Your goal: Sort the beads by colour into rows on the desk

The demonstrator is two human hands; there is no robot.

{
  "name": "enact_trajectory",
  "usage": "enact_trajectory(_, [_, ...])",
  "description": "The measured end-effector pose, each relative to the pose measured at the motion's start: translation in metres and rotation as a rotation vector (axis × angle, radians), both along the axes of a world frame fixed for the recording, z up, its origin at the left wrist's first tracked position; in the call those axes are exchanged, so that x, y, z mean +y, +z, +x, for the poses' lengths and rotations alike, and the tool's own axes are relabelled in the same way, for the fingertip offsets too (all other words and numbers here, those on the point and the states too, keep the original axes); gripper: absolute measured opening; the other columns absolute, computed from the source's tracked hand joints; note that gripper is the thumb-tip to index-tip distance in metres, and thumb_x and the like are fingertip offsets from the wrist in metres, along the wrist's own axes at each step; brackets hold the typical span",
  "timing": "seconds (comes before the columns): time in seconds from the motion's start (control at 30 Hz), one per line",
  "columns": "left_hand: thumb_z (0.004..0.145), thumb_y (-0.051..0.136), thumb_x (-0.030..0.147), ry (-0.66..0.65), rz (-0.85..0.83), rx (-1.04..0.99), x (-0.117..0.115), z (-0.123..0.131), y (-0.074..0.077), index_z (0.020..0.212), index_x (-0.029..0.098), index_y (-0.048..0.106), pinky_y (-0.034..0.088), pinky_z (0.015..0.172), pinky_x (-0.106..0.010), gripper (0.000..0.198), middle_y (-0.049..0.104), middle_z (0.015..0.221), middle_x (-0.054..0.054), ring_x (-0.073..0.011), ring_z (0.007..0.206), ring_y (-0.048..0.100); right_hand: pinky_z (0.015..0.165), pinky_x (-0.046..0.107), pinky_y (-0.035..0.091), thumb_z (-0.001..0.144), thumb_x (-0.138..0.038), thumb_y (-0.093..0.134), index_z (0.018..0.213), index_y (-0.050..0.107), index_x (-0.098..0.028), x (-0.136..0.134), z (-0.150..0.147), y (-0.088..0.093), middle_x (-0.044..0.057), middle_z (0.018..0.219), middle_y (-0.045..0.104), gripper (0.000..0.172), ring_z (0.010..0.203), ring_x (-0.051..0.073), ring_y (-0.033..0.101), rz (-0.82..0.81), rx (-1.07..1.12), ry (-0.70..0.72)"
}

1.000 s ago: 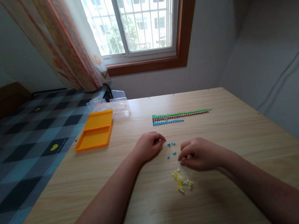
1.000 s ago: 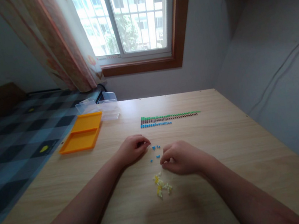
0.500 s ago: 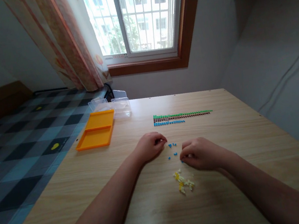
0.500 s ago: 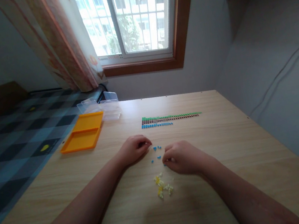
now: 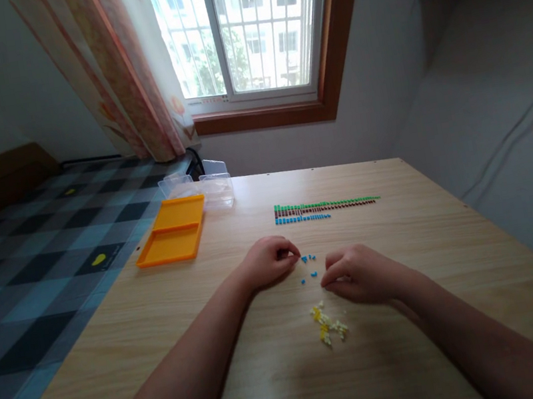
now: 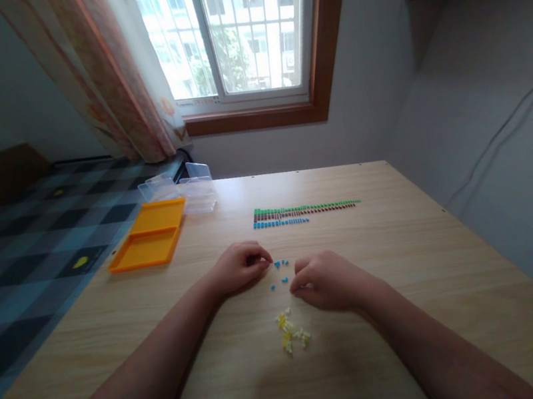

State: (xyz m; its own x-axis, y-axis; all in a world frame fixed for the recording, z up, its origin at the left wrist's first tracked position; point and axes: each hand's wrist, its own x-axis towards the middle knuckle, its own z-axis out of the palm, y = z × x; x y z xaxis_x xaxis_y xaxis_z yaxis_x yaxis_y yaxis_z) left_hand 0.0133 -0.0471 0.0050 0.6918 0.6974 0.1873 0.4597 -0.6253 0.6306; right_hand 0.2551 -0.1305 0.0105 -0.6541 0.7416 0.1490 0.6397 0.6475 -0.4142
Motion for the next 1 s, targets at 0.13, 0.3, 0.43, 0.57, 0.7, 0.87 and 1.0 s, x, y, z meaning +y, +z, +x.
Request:
enact_trajectory(0.13, [0.077, 0.07, 0.02, -0.139, -0.149, 0.012, 0.0, -0.005, 0.006, 0.084, 0.019, 0.078, 0.044, 0.065, -0.022, 0.011, 0.064, 0.079, -0.001, -0.0126, 0.071, 0.058, 0.064, 0.024, 0.038, 0.085, -0.018, 0.059, 0.087, 0.077, -0.025, 0.001, -0.001, 0.0, 0.001, 0.081, 0.07, 0.019, 0.069, 0.012, 0.06, -0.006, 0.009, -0.009])
enact_trajectory(0.3, [0.075, 0.076, 0.022, -0.2, -0.111, 0.119, -0.004, -0.004, 0.01, 0.085, 0.025, 0.08, 0.042, 0.068, -0.023, 0.011, 0.062, 0.077, 0.001, -0.0132, 0.074, 0.058, 0.063, 0.023, 0.038, 0.084, -0.016, 0.059, 0.086, 0.075, -0.023, 0.0, -0.004, 0.002, 0.001, 0.08, 0.068, 0.018, 0.068, 0.011, 0.058, -0.025, 0.031, 0.001])
enact_trajectory(0.43, [0.075, 0.076, 0.025, -0.211, -0.073, 0.186, -0.007, -0.003, 0.011, 0.087, 0.028, 0.08, 0.041, 0.067, -0.024, 0.013, 0.062, 0.077, 0.001, -0.0137, 0.074, 0.057, 0.066, 0.023, 0.04, 0.083, -0.013, 0.058, 0.086, 0.074, -0.022, 0.001, -0.006, -0.001, 0.001, 0.081, 0.068, 0.019, 0.071, 0.012, 0.058, -0.037, 0.069, 0.005])
enact_trajectory(0.57, [0.076, 0.074, 0.023, -0.218, -0.035, 0.207, -0.008, -0.002, 0.009, 0.088, 0.028, 0.079, 0.041, 0.068, -0.024, 0.014, 0.063, 0.077, 0.001, -0.0143, 0.075, 0.057, 0.067, 0.023, 0.042, 0.084, -0.013, 0.059, 0.085, 0.073, -0.022, 0.005, -0.003, -0.006, 0.001, 0.081, 0.067, 0.016, 0.071, 0.012, 0.058, -0.029, 0.138, -0.032])
enact_trajectory(0.7, [0.075, 0.072, 0.019, -0.2, -0.038, 0.185, -0.008, -0.002, 0.007, 0.084, 0.026, 0.079, 0.042, 0.069, -0.024, 0.013, 0.064, 0.079, 0.001, -0.0141, 0.076, 0.058, 0.069, 0.025, 0.043, 0.085, -0.015, 0.061, 0.085, 0.072, -0.021, 0.015, 0.003, -0.014, 0.001, 0.082, 0.068, 0.013, 0.073, 0.013, 0.059, 0.026, 0.217, -0.157])
enact_trajectory(0.87, [0.076, 0.072, 0.018, -0.18, -0.087, 0.134, -0.007, -0.002, 0.007, 0.085, 0.023, 0.078, 0.043, 0.068, -0.023, 0.012, 0.064, 0.08, 0.0, -0.0133, 0.075, 0.059, 0.067, 0.025, 0.043, 0.085, -0.017, 0.063, 0.084, 0.073, -0.021, 0.029, 0.01, -0.025, 0.002, 0.079, 0.067, 0.011, 0.072, 0.014, 0.059, 0.03, 0.254, -0.234])
enact_trajectory(1.0, [0.076, 0.074, 0.02, -0.202, -0.111, 0.127, -0.009, -0.002, 0.009, 0.086, 0.023, 0.079, 0.042, 0.065, -0.023, 0.012, 0.064, 0.08, 0.0, -0.0127, 0.072, 0.058, 0.066, 0.025, 0.043, 0.084, -0.018, 0.065, 0.083, 0.074, -0.021, 0.032, 0.011, -0.027, 0.001, 0.077, 0.067, 0.01, 0.07, 0.013, 0.059, 0.004, 0.245, -0.243])
